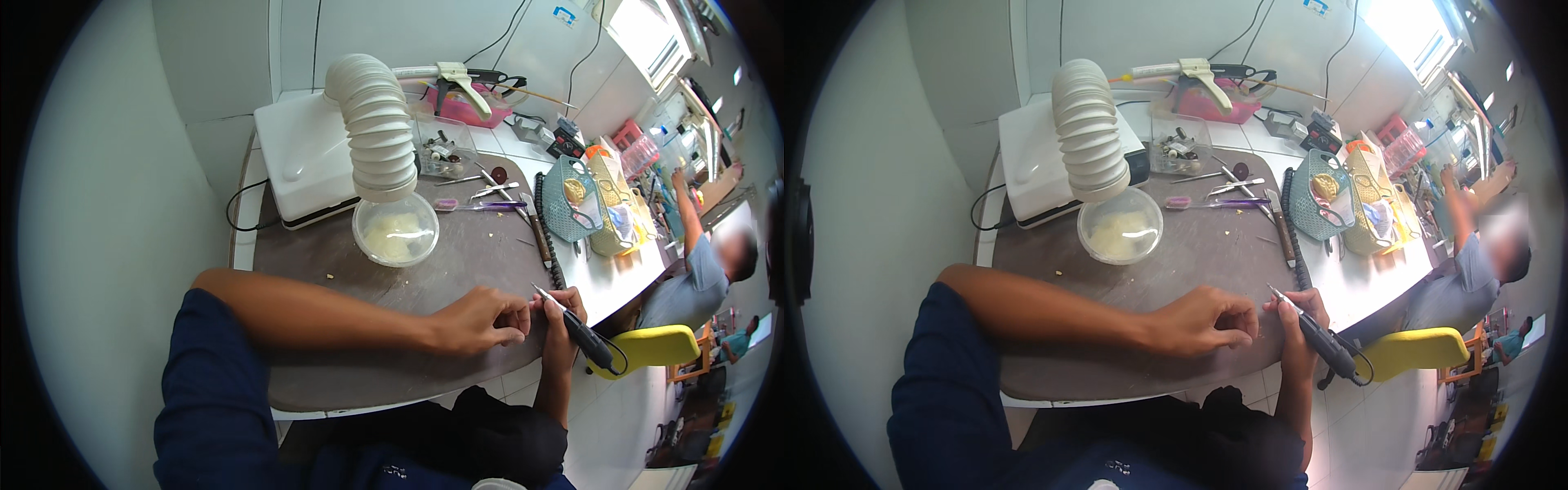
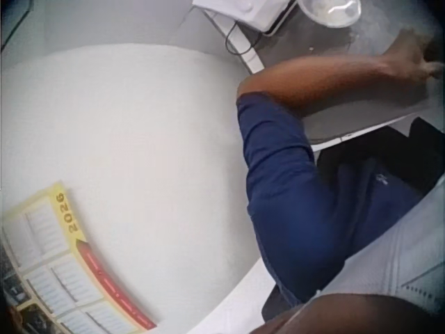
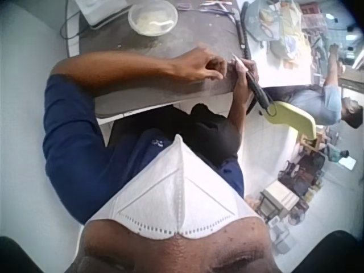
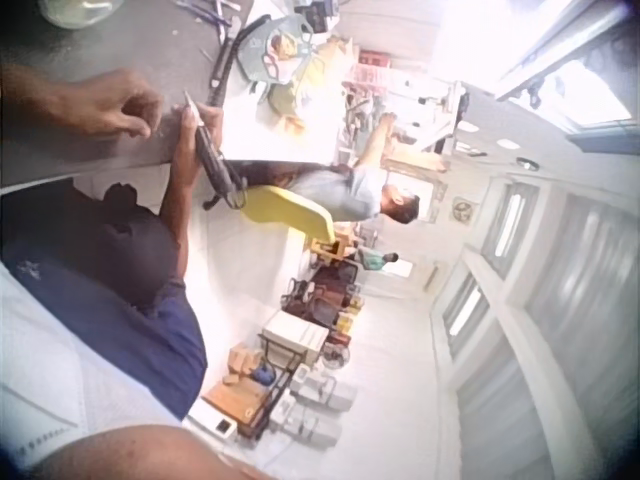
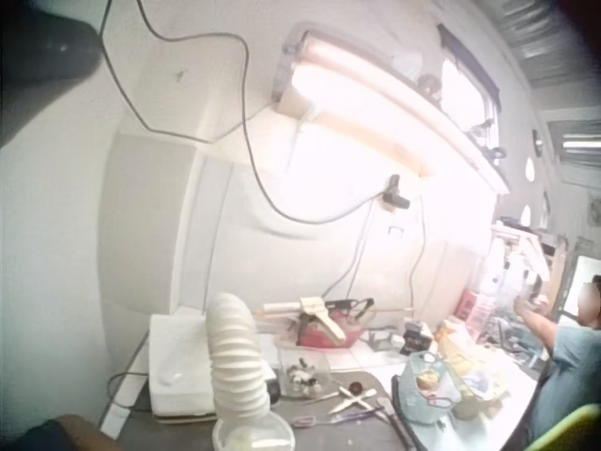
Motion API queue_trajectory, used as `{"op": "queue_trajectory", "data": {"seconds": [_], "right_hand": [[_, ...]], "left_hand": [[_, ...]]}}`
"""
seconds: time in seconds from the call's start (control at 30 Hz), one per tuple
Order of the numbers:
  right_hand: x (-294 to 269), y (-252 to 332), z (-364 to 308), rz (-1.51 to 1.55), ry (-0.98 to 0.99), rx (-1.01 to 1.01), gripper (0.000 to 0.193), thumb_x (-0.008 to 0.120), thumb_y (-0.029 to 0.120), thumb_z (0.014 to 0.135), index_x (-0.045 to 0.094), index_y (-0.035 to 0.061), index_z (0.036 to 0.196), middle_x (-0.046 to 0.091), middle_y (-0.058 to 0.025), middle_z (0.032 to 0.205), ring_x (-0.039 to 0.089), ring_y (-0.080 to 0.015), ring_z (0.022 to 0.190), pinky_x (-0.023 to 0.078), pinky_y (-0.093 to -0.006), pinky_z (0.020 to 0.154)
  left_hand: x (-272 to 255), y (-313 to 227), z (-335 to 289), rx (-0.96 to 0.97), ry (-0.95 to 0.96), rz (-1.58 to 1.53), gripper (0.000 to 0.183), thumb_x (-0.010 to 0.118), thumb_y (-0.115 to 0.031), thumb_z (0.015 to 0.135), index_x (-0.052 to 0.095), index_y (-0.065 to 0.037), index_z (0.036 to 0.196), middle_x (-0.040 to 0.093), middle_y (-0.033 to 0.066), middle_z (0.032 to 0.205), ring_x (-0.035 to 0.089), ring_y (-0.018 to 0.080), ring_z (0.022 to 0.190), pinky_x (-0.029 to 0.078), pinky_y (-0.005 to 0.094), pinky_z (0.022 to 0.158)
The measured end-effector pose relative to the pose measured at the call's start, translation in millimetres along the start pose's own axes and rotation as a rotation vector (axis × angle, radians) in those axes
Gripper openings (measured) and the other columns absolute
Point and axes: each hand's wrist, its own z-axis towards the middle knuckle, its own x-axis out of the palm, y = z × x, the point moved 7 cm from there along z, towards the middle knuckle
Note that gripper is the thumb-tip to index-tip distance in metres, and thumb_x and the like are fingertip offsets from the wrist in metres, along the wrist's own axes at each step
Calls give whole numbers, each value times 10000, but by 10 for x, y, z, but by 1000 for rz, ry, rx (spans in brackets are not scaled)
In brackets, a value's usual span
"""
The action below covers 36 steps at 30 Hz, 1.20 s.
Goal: The person uses a rotary handpiece to grind and shape a small, light-colored dental prosthetic held in their left hand. They repeatedly rotate the object to work on different surfaces and occasionally pause to brush away debris with a small brush.
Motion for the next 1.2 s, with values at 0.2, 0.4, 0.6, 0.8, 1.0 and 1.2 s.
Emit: {"op": "queue_trajectory", "data": {"seconds": [0.2,0.4,0.6,0.8,1.0,1.2], "right_hand": [[36,-29,-7,11,26,12,162,629,121,907,550,0,979,670,-116,841,669,-183,815,522,-301,800],[-47,-84,2,-4,-18,28,130,607,110,923,552,4,973,668,-114,820,666,-171,802,515,-287,798],[1,-82,91,-22,10,66,139,583,131,949,546,3,987,655,-113,839,650,-179,815,512,-309,822],[-161,-226,88,48,-19,127,125,566,148,968,540,33,1011,630,-90,840,637,-170,818,520,-302,777],[41,-123,55,77,46,109,77,533,149,1000,532,73,1017,597,-29,861,592,-95,787,489,-232,713],[-63,-188,61,122,17,105,94,546,144,984,517,58,1009,574,-32,829,574,-112,779,472,-255,748]], "left_hand": [[109,-60,-82,211,41,82,119,640,-61,868,699,16,936,692,160,862,663,264,789,497,353,741],[194,-23,-74,268,53,18,105,652,-62,850,690,15,911,674,166,774,648,275,722,487,378,687],[104,-117,-80,286,-20,80,58,688,-47,812,656,-2,830,666,144,741,655,266,705,492,372,661],[128,-46,-24,386,-109,162,62,665,8,758,705,-13,800,703,170,812,683,343,805,525,412,745],[71,33,0,352,-172,206,162,623,50,686,729,-11,792,708,183,815,697,336,817,546,393,777],[69,11,-2,298,-199,181,82,647,17,687,682,-3,757,689,176,772,678,332,750,525,401,714]]}}
